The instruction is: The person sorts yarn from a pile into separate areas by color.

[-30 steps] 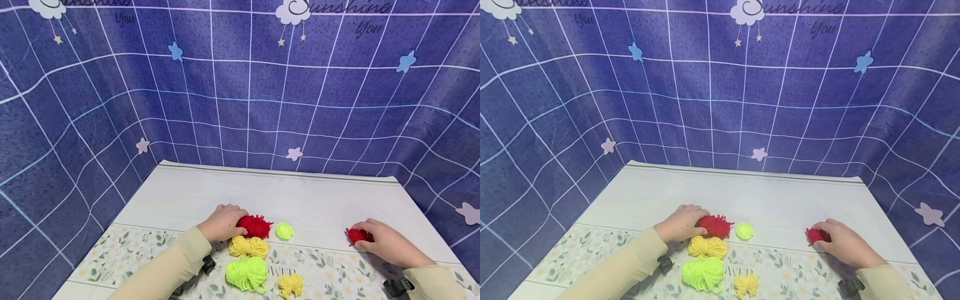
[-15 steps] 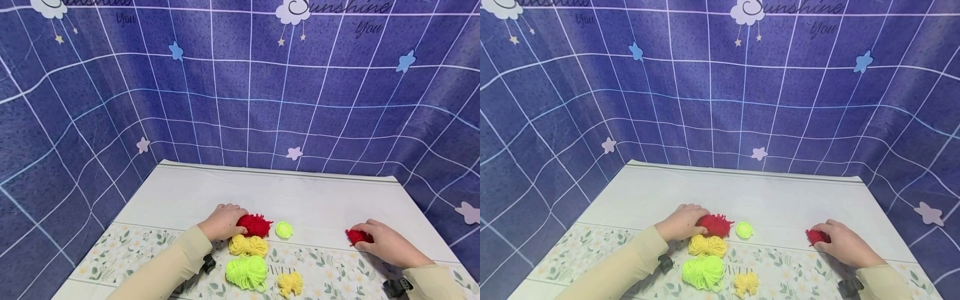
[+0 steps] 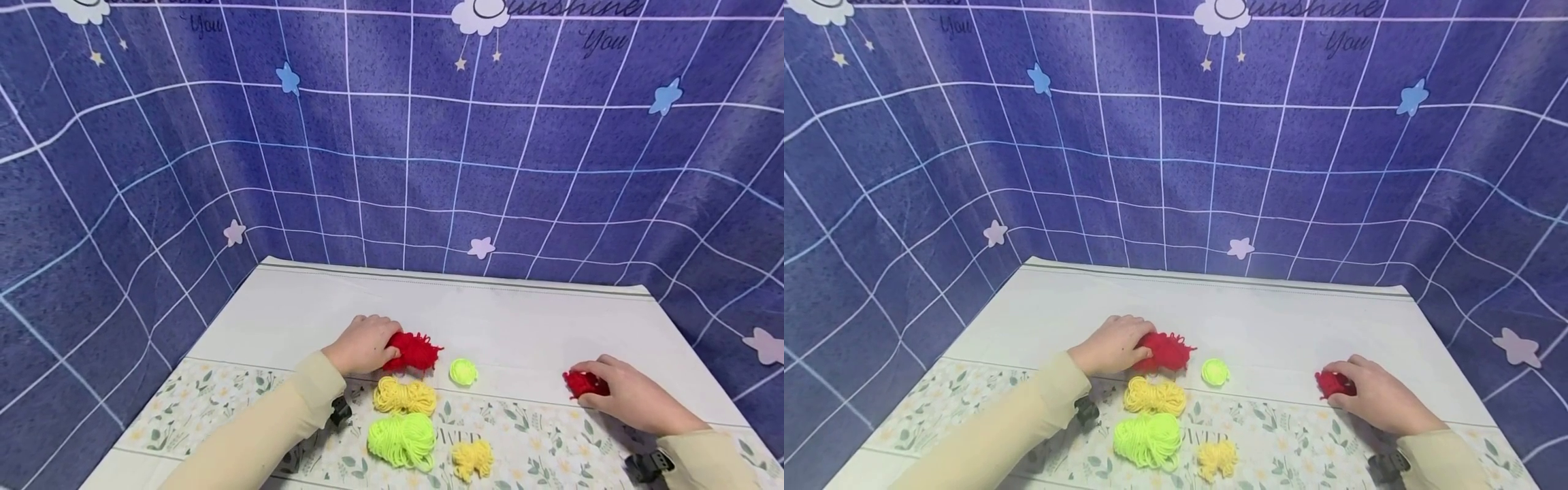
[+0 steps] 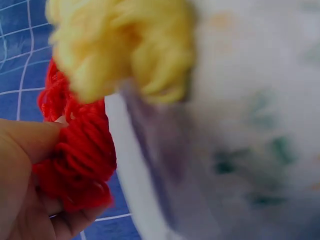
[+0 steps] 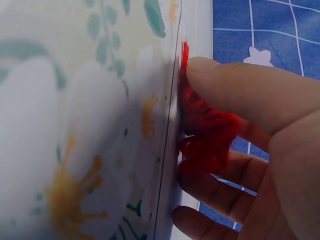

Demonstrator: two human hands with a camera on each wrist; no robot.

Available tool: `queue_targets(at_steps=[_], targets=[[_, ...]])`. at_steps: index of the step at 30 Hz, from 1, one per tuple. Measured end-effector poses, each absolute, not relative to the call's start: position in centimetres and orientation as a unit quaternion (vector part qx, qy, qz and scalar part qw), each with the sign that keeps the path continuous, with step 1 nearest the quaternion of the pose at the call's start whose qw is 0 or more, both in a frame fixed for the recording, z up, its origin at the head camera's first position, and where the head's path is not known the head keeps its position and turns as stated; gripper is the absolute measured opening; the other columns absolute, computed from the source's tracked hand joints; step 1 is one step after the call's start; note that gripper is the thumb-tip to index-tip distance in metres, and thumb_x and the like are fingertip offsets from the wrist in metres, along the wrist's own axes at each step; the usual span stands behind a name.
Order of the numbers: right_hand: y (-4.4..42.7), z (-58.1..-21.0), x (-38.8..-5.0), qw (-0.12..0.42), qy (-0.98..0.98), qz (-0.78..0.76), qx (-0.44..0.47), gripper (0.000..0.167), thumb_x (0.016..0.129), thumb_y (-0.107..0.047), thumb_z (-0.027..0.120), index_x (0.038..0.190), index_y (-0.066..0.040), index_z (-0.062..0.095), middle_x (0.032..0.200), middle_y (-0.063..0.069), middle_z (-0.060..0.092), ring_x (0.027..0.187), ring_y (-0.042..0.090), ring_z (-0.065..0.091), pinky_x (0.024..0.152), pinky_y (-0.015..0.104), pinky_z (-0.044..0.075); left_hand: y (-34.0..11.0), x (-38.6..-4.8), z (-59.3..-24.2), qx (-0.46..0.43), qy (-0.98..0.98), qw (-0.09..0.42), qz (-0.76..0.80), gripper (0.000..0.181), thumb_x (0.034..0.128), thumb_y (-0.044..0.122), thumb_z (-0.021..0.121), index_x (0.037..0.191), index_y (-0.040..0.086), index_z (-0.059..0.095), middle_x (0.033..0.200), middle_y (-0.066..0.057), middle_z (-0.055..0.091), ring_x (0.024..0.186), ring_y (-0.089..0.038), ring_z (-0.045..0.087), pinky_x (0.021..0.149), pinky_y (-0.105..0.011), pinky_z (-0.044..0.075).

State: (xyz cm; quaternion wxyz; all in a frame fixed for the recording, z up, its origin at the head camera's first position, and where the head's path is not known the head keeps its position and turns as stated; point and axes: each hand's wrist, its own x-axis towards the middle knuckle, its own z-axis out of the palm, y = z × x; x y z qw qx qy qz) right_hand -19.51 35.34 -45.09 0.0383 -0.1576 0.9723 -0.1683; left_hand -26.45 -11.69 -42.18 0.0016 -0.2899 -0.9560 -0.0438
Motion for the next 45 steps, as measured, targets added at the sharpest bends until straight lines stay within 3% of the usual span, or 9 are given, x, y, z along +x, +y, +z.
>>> queue_targets(at_steps=[15, 27, 35, 45], targets=[[35.6, -45.3, -19.2, 0.005, 0.972, -0.164, -0.170, 0.055, 0.082, -0.043, 0.083, 0.126, -0.013, 0.068, 0.101, -0.004, 0.060, 0.088, 0.012, 0.059, 0.071, 0.037, 0.052, -4.2, -27.3, -38.0, -0.333, -0.942, 0.038, -0.030, 0.023, 0.0974, 0.041, 0.066, 0.108, 0.020, 0.065, 0.101, 0.009, 0.066, 0.099, -0.014, 0.059, 0.098, -0.045, 0.040], [35.2, -44.9, -19.2, 0.030, 0.974, -0.170, -0.148, 0.058, 0.082, -0.042, 0.083, 0.127, -0.011, 0.067, 0.103, -0.002, 0.061, 0.092, 0.017, 0.059, 0.076, 0.044, 0.052, 2.9, -26.3, -38.9, -0.353, -0.935, 0.038, -0.017, 0.030, 0.0960, 0.048, 0.065, 0.113, 0.023, 0.064, 0.106, 0.012, 0.066, 0.099, -0.011, 0.059, 0.094, -0.039, 0.041], [35.4, -45.2, -19.4, 0.038, 0.975, -0.174, -0.134, 0.057, 0.081, -0.042, 0.083, 0.127, -0.011, 0.068, 0.097, -0.004, 0.058, 0.084, 0.013, 0.052, 0.070, 0.037, 0.047, 7.1, -25.8, -40.3, -0.348, -0.936, 0.041, -0.014, 0.029, 0.0940, 0.052, 0.066, 0.106, 0.026, 0.063, 0.096, 0.016, 0.063, 0.088, -0.008, 0.055, 0.083, -0.034, 0.039], [35.4, -45.5, -19.3, 0.025, 0.972, -0.188, -0.142, 0.058, 0.081, -0.038, 0.084, 0.126, -0.007, 0.067, 0.093, -0.005, 0.056, 0.077, 0.010, 0.050, 0.064, 0.029, 0.045, 10.3, -24.6, -42.2, -0.343, -0.938, 0.035, 0.016, 0.030, 0.0946, 0.057, 0.062, 0.109, 0.030, 0.063, 0.099, 0.017, 0.064, 0.090, -0.008, 0.057, 0.084, -0.035, 0.038]])
